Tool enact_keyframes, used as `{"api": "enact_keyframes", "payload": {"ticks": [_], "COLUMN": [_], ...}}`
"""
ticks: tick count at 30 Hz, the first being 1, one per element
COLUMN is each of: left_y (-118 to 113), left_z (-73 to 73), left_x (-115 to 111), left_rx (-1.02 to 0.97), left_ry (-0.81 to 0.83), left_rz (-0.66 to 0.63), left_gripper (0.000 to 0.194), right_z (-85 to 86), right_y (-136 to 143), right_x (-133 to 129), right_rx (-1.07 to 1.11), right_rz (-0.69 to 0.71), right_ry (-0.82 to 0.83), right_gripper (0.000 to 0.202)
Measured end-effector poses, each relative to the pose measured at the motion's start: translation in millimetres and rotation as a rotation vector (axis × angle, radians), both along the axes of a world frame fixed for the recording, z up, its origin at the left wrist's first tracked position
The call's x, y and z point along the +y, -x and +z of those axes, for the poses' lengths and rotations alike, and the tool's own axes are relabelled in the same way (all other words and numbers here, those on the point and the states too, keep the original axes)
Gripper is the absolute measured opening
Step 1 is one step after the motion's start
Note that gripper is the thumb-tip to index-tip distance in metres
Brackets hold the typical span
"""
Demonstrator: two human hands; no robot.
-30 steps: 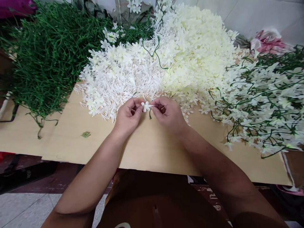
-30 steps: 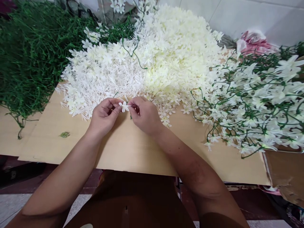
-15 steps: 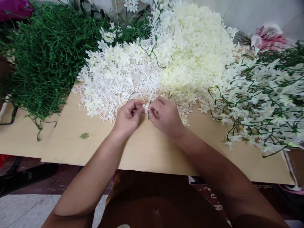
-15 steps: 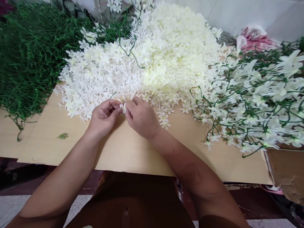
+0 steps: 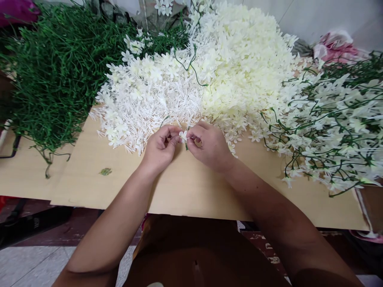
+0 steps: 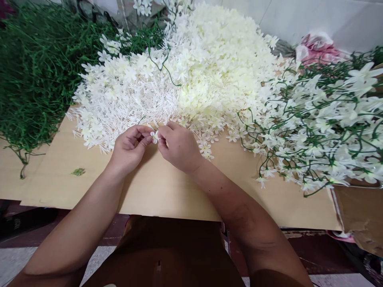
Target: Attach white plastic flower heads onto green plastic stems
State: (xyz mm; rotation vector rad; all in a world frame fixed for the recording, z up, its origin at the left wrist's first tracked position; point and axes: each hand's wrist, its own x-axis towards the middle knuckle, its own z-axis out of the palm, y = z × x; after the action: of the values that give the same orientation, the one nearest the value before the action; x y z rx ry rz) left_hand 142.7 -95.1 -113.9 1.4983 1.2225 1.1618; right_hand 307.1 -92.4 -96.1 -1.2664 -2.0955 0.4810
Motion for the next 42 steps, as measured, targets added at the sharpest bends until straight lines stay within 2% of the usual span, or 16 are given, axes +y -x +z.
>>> {"api": "enact_keyframes", "payload": {"ticks": [9, 17, 25, 30, 35, 42], "left_y": [1, 1, 1, 2, 4, -2], "left_z": [-0.2, -0.7, 3.2, 9.1, 12.4, 12.8], "left_x": [-1, -1, -4, -1, 0, -3], "left_rx": [0.022, 0.05, -0.023, -0.133, -0.103, -0.119], "left_ry": [0.012, 0.005, 0.029, 0.089, 0.16, 0.121], "left_rz": [-0.008, -0.012, -0.015, 0.032, 0.098, 0.075], "left_gripper": [0.013, 0.012, 0.014, 0.019, 0.02, 0.019], "right_z": [1.4, -10.9, -19.6, -13.3, -5.4, -6.4], "right_y": [1, 7, 12, 10, 3, 5], "right_x": [0, -2, -3, 1, 8, 10], "right_rx": [-0.001, 0.194, 0.433, 0.629, 0.841, 1.015], "right_rz": [-0.003, 0.0, -0.006, -0.028, -0.008, 0.07], "right_ry": [0.044, -0.058, 0.273, 0.402, 0.556, 0.731], "right_gripper": [0.011, 0.012, 0.001, 0.01, 0.026, 0.035]}}
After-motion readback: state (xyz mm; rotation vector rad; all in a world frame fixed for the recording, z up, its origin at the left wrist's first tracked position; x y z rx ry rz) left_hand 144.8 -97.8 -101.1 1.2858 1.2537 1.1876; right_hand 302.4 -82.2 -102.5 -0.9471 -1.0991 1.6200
